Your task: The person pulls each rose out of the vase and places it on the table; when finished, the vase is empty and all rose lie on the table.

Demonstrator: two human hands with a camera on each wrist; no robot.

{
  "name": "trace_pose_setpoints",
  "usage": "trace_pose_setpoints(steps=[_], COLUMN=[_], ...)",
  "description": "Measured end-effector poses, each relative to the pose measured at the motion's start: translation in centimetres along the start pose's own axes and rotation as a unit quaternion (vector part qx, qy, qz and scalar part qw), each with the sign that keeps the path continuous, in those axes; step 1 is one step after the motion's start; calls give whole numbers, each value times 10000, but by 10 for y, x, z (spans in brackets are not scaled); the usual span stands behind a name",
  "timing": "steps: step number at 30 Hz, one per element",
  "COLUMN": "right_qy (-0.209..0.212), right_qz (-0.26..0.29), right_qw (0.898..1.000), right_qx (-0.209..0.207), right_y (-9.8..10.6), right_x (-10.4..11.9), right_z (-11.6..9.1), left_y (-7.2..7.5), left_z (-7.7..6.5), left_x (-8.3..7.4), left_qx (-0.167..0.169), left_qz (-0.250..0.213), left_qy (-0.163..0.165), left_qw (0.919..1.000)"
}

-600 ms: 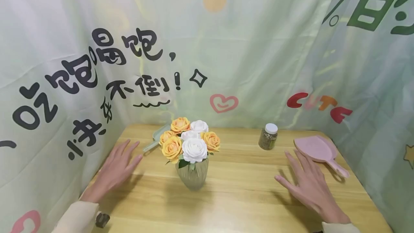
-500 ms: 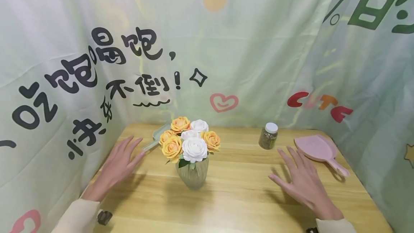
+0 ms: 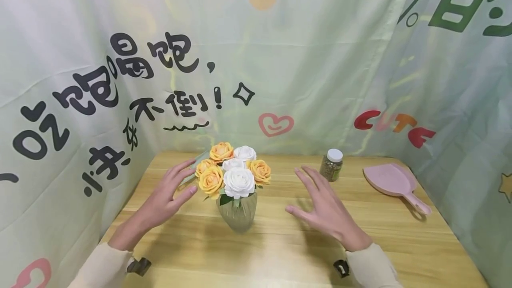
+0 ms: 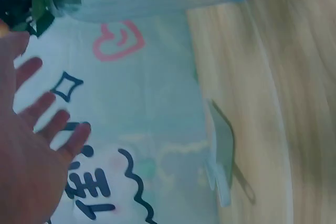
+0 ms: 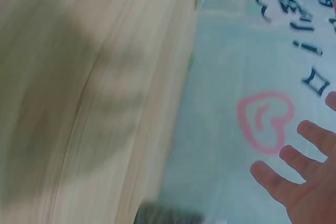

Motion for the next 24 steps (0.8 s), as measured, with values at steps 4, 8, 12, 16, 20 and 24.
trace_pose_setpoints(steps=[4, 8, 12, 16, 20, 24], right_qy=[151, 87, 46, 85, 98, -64], right_qz=[499, 942, 1695, 2565, 3050, 3093], right_qw=[9985, 9944, 9816, 9586, 9417, 9393], right_qx=[168, 465, 877, 1236, 1417, 1483], right_y=[-15, -32, -50, -67, -79, -87], right_x=[24, 44, 61, 75, 85, 90], right_z=[8, 12, 17, 21, 23, 24], left_y=[-2, -5, -10, -17, -21, -21], left_z=[3, 5, 8, 12, 15, 17], left_x=[-16, -27, -33, -37, -38, -37], left_qx=[3, -15, -3, -64, -286, -535], left_qz=[-489, -699, -896, -933, -895, -956], left_qy=[-390, -573, -698, -870, -964, -885], left_qw=[9980, 9959, 9935, 9918, 9909, 9900])
Point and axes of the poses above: each hand's wrist, its own z-axis towards the middle knuckle, its own y-axis out of the back of the hand, x = y × z, the point moved 6 cm from there along z, towards the middle knuckle, and after that the axes turned 11 degrees about -y, right-handed, at the moved point
